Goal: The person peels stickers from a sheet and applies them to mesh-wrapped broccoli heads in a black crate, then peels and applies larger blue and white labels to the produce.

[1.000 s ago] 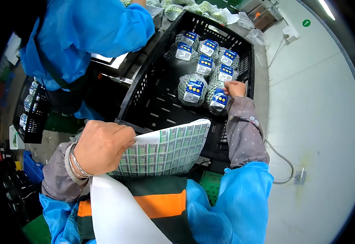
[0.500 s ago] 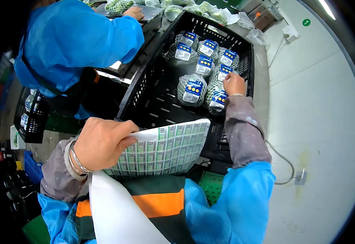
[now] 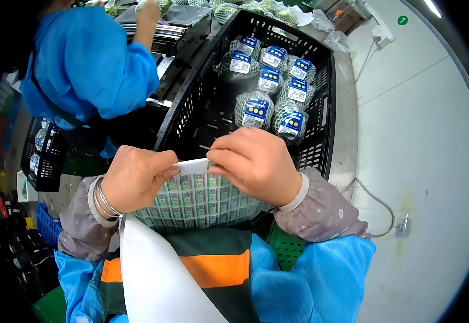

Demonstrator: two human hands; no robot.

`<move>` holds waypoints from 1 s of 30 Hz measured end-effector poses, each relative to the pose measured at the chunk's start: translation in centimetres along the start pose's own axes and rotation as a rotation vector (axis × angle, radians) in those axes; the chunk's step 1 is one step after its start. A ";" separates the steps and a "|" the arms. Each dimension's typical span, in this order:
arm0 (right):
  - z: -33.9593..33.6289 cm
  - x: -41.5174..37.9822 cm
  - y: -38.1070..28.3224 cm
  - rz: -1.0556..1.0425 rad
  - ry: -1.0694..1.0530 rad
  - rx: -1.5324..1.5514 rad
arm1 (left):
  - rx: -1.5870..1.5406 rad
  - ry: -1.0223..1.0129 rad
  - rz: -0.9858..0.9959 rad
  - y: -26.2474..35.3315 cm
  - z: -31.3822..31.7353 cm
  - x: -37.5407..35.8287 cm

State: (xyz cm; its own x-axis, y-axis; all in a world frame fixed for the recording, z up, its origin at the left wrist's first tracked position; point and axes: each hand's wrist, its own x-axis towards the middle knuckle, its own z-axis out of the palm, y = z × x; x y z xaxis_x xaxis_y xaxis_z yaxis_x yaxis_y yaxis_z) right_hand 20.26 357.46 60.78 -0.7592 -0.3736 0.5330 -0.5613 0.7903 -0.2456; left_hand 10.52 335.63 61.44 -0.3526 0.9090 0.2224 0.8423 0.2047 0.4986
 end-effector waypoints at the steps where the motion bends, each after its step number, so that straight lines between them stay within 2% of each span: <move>1: 0.1 -0.5 0.2 -0.064 0.020 -0.086 | -0.002 0.004 0.002 -0.2 0.1 0.0; 3: -0.1 -1.0 -0.1 -0.136 0.013 -0.158 | -0.005 0.010 0.006 -0.4 0.2 0.0; 6: -0.7 -0.4 -0.3 0.021 0.054 0.202 | -0.002 -0.005 -0.023 -0.6 0.1 0.1; 8: -0.6 -0.2 0.0 0.265 0.153 0.328 | 0.000 -0.014 -0.021 -0.4 0.0 0.2; 10: -0.9 0.2 0.7 0.164 0.033 0.178 | -0.001 -0.013 -0.008 -0.4 0.0 0.6; 12: -0.4 0.0 1.4 -0.139 0.047 -0.110 | -0.003 0.006 -0.002 -0.7 0.2 0.5; 13: -0.8 -0.1 1.2 -0.162 0.027 -0.137 | 0.003 0.009 -0.009 -0.8 0.2 0.6; 16: -1.6 -0.2 1.4 0.015 -0.096 0.082 | 0.022 0.018 -0.038 -1.2 -0.1 0.8; 17: -1.9 -0.1 2.9 0.162 0.005 0.271 | 0.031 0.021 -0.056 -1.4 -0.2 0.8; 18: -2.5 -0.2 5.4 0.479 0.034 0.489 | 0.041 0.021 -0.076 -1.6 -0.4 0.6; 19: -3.2 -0.2 9.7 0.710 0.171 0.649 | 0.033 0.006 -0.089 -1.8 -0.7 0.5; 20: -3.0 -1.0 15.3 0.829 0.379 0.721 | 0.003 -0.009 -0.092 -1.6 -1.1 0.6; 21: -2.7 -2.4 20.9 1.010 0.482 0.601 | -0.023 -0.017 -0.097 -1.4 -1.6 0.6; 22: -2.4 -4.5 26.8 1.192 0.488 0.491 | -0.047 -0.021 -0.104 -1.1 -2.2 0.6; 24: -1.7 -7.9 34.7 1.283 0.269 0.053 | -0.037 -0.034 -0.106 -0.8 -2.8 0.8; 26: 0.0 -11.9 41.5 1.274 0.262 -0.135 | -0.040 -0.043 -0.109 -0.6 -3.0 1.2; 30: 1.2 -11.4 42.3 1.300 0.201 -0.060 | -0.012 -0.061 -0.172 -0.8 -2.9 2.3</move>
State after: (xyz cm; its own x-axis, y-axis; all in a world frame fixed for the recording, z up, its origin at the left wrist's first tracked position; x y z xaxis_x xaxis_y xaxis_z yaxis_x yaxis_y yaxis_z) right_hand 4.74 394.59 43.37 -0.6655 0.7449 0.0485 0.5559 0.5379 -0.6338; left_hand 7.85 336.54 63.96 -0.4648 0.8816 0.0819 0.7670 0.3547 0.5346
